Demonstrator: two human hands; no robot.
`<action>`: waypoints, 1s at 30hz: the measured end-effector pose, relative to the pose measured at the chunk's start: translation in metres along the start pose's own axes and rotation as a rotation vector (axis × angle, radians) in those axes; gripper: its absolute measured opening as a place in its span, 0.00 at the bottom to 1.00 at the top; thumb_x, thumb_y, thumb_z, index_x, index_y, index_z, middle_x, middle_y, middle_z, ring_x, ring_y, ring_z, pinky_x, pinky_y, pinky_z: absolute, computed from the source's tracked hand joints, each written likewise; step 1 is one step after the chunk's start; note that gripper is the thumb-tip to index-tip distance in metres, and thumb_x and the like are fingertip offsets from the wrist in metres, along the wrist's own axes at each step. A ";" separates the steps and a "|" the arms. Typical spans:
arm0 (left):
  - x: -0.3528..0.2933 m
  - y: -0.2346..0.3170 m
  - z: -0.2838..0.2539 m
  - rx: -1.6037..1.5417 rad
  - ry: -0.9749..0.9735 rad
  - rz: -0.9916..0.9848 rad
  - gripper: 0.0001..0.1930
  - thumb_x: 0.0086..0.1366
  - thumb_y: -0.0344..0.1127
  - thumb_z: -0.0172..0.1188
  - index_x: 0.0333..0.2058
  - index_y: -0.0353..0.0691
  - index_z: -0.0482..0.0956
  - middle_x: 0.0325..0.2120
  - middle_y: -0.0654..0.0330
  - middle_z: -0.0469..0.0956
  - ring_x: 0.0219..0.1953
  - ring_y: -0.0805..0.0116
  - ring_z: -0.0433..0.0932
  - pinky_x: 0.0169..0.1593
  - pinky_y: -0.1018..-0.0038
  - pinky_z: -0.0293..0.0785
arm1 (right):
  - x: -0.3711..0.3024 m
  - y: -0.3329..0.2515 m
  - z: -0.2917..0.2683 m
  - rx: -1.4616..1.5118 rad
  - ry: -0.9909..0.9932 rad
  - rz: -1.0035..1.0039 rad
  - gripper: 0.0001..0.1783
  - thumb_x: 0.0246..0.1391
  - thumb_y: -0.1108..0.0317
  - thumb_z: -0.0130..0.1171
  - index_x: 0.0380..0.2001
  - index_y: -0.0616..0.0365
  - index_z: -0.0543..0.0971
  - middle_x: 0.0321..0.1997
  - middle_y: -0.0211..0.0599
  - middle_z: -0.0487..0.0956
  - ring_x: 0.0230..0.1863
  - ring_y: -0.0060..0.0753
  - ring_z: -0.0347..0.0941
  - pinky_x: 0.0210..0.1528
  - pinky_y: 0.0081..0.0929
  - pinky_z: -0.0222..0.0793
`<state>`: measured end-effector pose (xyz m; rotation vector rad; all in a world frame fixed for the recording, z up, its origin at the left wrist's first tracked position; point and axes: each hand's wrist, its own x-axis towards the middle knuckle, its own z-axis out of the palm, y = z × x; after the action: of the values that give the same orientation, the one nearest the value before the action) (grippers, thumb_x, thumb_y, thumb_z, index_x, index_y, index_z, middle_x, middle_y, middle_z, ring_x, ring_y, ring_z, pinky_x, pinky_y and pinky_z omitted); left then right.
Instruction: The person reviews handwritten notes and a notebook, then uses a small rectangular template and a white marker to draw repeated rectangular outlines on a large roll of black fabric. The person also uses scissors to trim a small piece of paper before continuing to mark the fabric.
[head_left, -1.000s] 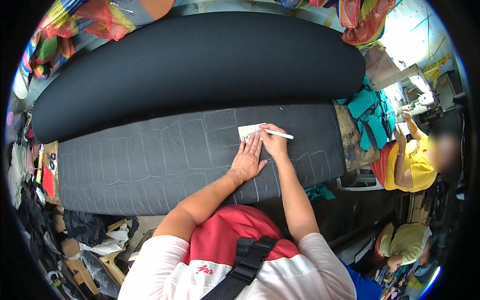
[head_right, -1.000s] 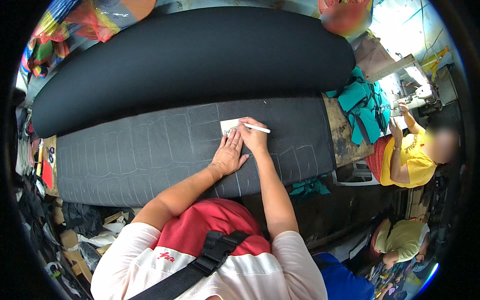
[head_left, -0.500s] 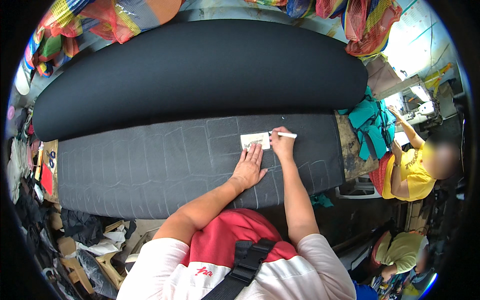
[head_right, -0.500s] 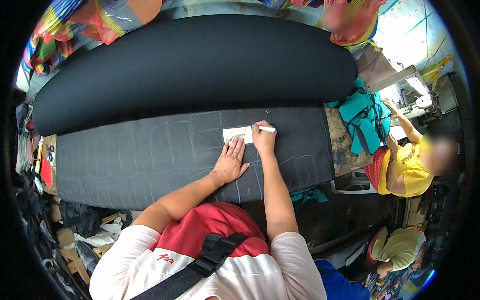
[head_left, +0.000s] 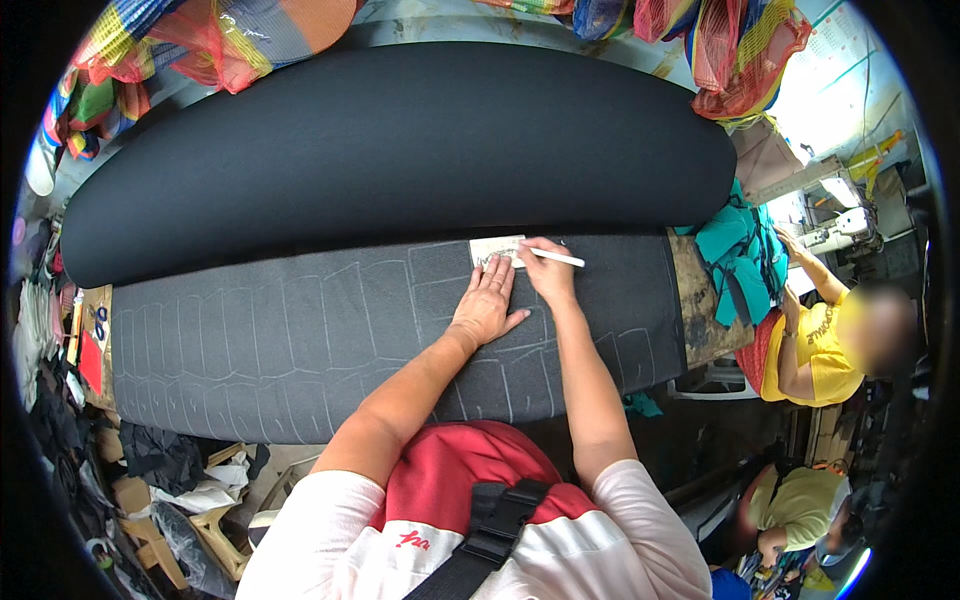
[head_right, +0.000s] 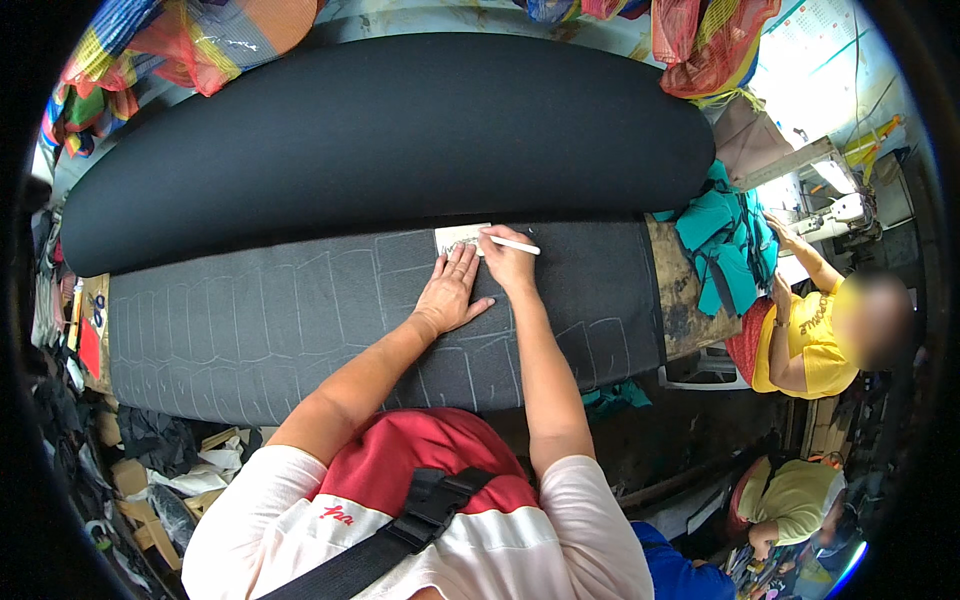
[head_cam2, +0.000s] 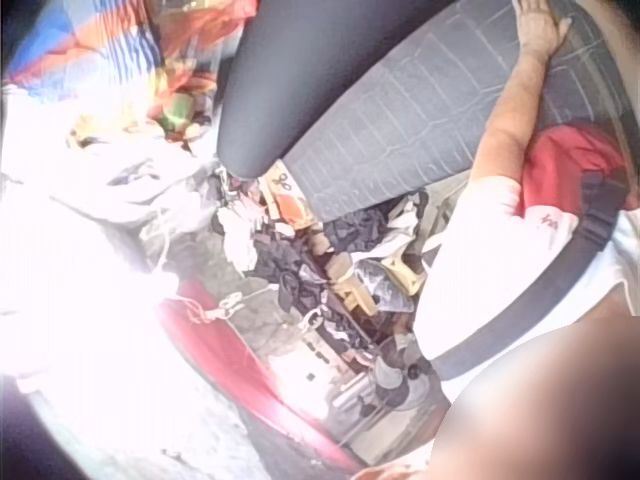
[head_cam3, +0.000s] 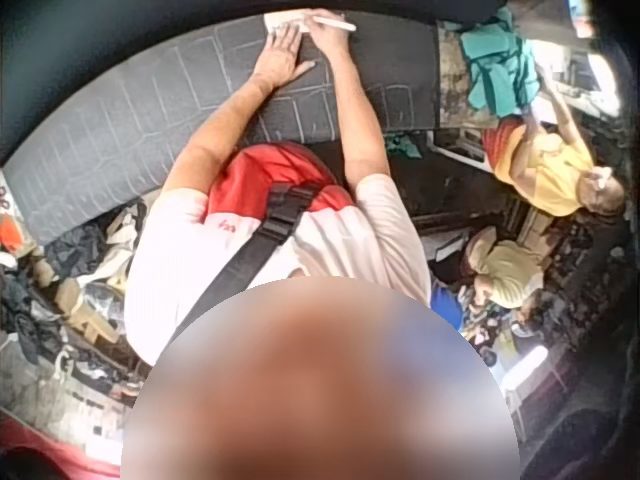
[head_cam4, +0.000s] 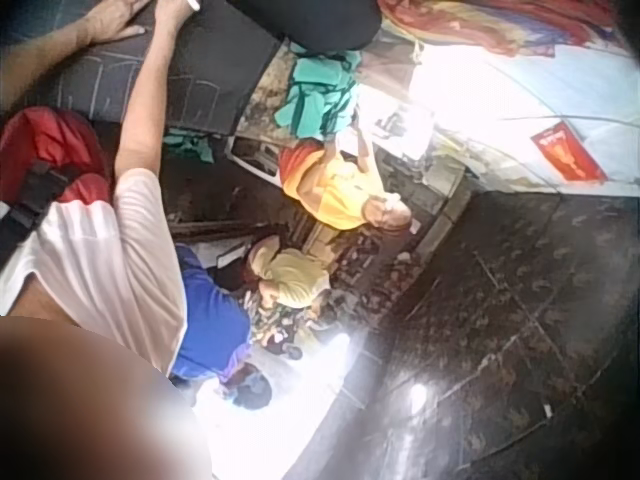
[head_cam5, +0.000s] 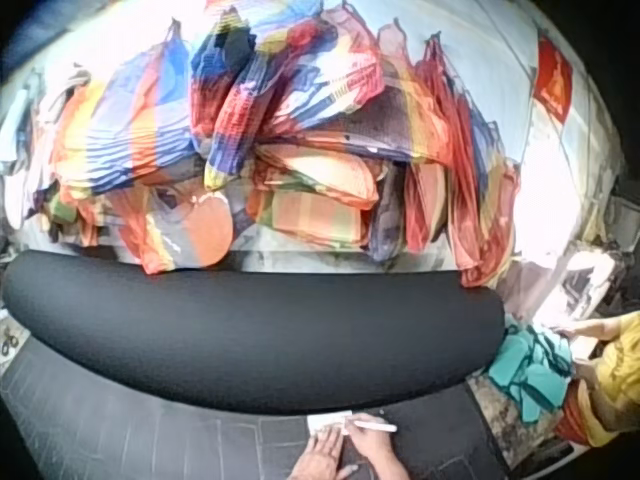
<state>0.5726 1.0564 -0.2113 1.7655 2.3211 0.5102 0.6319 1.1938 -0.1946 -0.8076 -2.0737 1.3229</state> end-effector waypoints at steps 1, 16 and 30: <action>-0.001 0.000 -0.001 0.004 -0.001 0.003 0.42 0.59 0.59 0.50 0.59 0.26 0.57 0.62 0.45 0.54 0.66 0.52 0.47 0.67 0.56 0.42 | 0.005 -0.001 0.010 0.018 -0.031 0.029 0.09 0.50 0.68 0.58 0.31 0.63 0.80 0.27 0.41 0.81 0.28 0.26 0.77 0.33 0.23 0.71; 0.001 -0.002 0.011 -0.018 0.053 0.025 0.40 0.58 0.57 0.51 0.57 0.25 0.59 0.61 0.43 0.56 0.65 0.50 0.49 0.65 0.55 0.45 | 0.021 0.007 0.008 -0.240 0.239 0.090 0.10 0.43 0.65 0.58 0.24 0.62 0.80 0.25 0.43 0.80 0.27 0.44 0.78 0.34 0.35 0.73; 0.003 0.003 0.006 0.055 0.023 -0.015 0.41 0.58 0.58 0.49 0.58 0.27 0.59 0.61 0.45 0.56 0.65 0.50 0.51 0.64 0.54 0.46 | 0.021 0.015 0.003 -0.269 0.283 0.068 0.08 0.44 0.66 0.61 0.24 0.60 0.80 0.24 0.45 0.80 0.27 0.45 0.77 0.33 0.33 0.73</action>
<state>0.5765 1.0609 -0.2151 1.7742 2.3839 0.4704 0.6183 1.2121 -0.2071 -1.1197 -2.0312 0.9101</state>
